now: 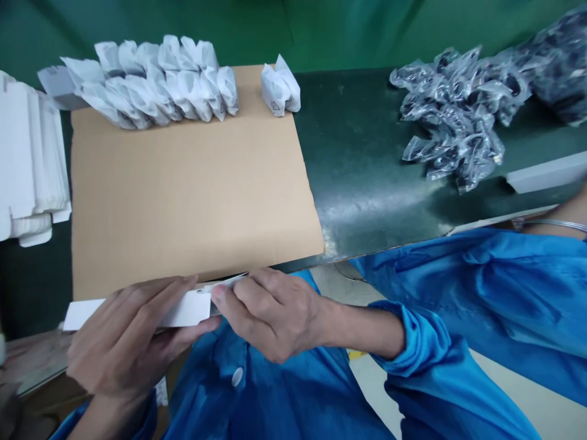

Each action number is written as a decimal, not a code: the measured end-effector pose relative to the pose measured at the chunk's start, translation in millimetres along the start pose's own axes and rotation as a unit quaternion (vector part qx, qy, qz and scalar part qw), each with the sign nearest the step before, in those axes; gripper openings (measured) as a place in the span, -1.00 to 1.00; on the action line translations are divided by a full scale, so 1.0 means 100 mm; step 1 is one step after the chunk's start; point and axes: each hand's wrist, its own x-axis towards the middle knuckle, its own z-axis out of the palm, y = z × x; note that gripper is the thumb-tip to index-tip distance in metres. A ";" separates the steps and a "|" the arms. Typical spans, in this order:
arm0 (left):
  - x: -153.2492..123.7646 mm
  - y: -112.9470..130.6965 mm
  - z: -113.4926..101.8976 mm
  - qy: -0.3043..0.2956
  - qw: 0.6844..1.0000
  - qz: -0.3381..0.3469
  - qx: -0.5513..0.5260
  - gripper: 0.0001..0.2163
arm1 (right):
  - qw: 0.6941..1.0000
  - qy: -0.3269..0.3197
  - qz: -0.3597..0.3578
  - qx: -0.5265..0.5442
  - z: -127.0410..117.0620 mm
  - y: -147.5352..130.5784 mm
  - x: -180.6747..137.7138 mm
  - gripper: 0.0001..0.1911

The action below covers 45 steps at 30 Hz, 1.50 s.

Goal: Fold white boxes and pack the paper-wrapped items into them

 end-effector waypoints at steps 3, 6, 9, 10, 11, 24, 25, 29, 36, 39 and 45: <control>-0.02 0.01 0.01 0.010 1.000 0.016 0.010 -0.53 | 0.997 -0.059 0.049 0.012 -0.06 -0.06 0.00 -0.83; -0.05 0.01 0.02 0.020 1.000 0.022 -0.001 -0.51 | 0.991 -0.092 0.084 0.054 -0.09 -0.06 0.02 -0.79; -0.07 0.00 0.03 0.030 0.999 0.014 -0.016 -0.52 | 0.984 -0.120 0.071 0.112 -0.13 0.01 0.04 -0.76; -0.07 0.00 0.03 0.031 0.999 0.011 -0.020 -0.52 | 0.982 -0.131 0.055 0.124 -0.14 0.04 0.05 -0.74; -0.06 0.01 0.03 0.031 0.999 0.008 -0.023 -0.53 | 0.981 -0.138 0.037 0.129 -0.16 0.06 0.06 -0.73; 0.05 -0.02 0.00 0.032 0.998 -0.017 -0.055 -0.64 | 0.987 -0.095 0.038 0.122 -0.19 0.01 0.08 -0.80; 0.08 -0.03 0.01 0.029 0.998 -0.018 -0.046 -0.63 | 0.987 -0.080 0.072 0.118 -0.16 0.01 0.06 -0.81; 0.21 -0.10 0.11 -0.058 0.998 -0.005 0.012 -0.44 | 0.957 -0.061 0.247 0.141 0.00 0.04 0.03 -0.76; 0.38 -0.31 0.31 -0.192 0.980 -0.052 0.011 -0.32 | 0.794 -0.268 0.440 0.323 0.16 0.21 0.17 -0.88; 0.22 -0.45 0.23 -0.148 0.987 -0.056 0.040 -0.30 | 0.759 -0.189 0.511 0.356 0.25 0.33 0.18 -0.89; -0.19 -0.35 0.16 -0.111 0.968 -0.210 0.086 -0.55 | 0.813 -0.141 0.493 0.275 0.35 0.60 0.36 -0.79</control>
